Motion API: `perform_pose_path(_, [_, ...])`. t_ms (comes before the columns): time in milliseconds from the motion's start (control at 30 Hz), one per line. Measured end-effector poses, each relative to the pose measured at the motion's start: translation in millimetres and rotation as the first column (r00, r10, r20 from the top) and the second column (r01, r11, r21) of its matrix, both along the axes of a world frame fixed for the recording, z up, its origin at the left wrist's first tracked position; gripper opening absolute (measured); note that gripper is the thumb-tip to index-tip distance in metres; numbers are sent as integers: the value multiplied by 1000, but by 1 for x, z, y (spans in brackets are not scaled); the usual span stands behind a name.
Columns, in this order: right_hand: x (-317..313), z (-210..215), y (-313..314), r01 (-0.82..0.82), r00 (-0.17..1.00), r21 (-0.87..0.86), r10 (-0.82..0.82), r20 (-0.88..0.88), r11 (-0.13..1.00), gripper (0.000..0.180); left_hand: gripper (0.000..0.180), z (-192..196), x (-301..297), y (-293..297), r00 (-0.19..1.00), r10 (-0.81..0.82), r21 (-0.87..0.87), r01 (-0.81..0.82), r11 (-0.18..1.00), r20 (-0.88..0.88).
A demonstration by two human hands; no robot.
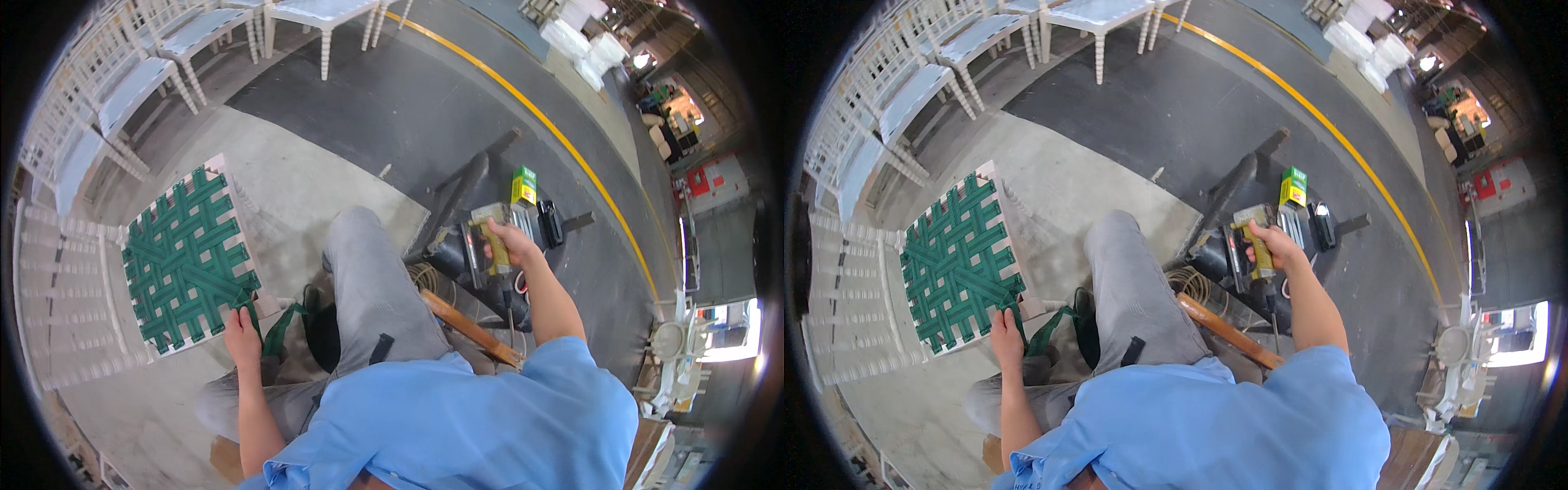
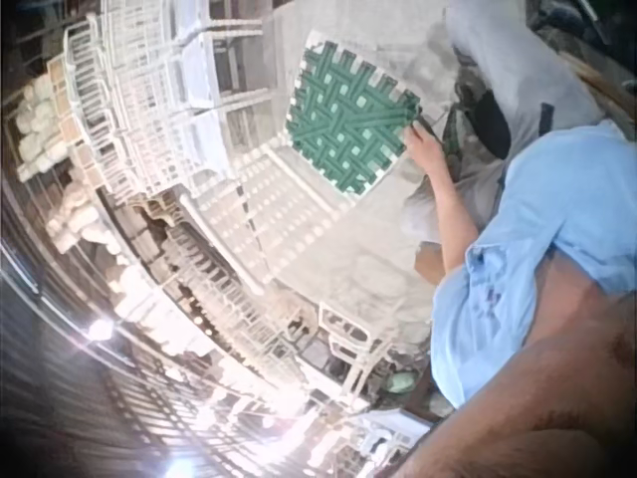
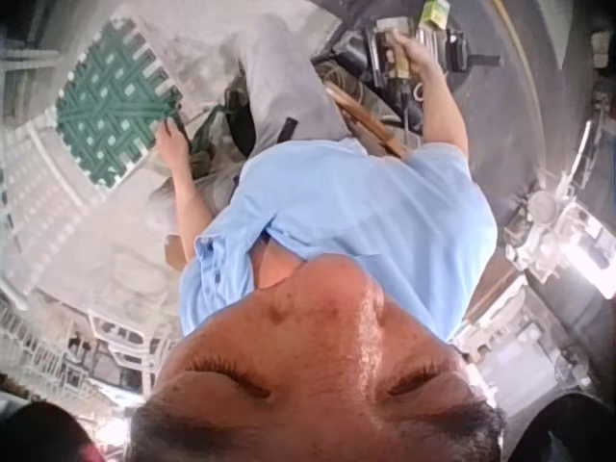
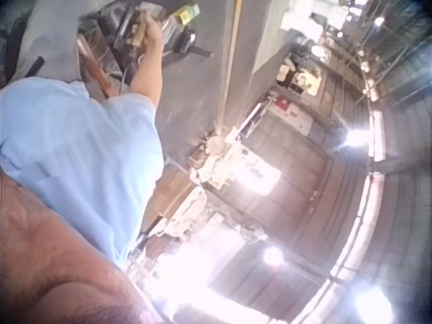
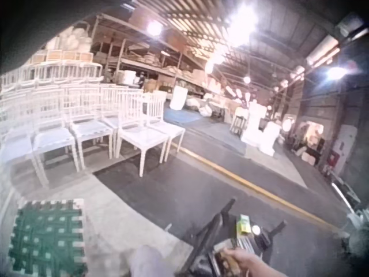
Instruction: The person weaves green straps into the seat of a white wooden chair, using a staple gun to secure the straps and scissors to trim excess material. The person continues weaving and stapling until the seat is fully covered.
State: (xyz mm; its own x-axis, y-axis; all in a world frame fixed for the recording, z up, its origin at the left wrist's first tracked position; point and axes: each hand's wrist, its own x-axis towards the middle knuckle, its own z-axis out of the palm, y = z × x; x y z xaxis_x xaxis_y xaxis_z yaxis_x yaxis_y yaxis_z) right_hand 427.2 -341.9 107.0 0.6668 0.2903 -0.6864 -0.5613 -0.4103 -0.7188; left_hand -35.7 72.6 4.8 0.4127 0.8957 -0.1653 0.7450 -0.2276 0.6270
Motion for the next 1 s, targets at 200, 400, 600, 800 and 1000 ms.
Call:
perform_pose_path(200, [24,-11,-44,-155,931,-487,291,218,860,36,37,-3,9,-24,999,-31,226,26,974,16])
perform_pose_path(400, [14,-12,-141,-109,756,-961,648,87,256,38,37,-2,12,-23,999,-33,255,29,967,9])
perform_pose_path(600, [-42,-41,-153,150,905,-706,192,380,692,11,43,-10,-4,-15,996,80,51,-82,995,28])
perform_pose_path(800, [-46,-1,-159,430,902,-346,-409,135,834,26,34,-11,-14,12,908,151,-156,-97,983,391])
perform_pose_path(1000, [-24,46,-83,140,819,-367,101,564,919,26,34,-5,-23,41,728,408,-629,40,776,551])
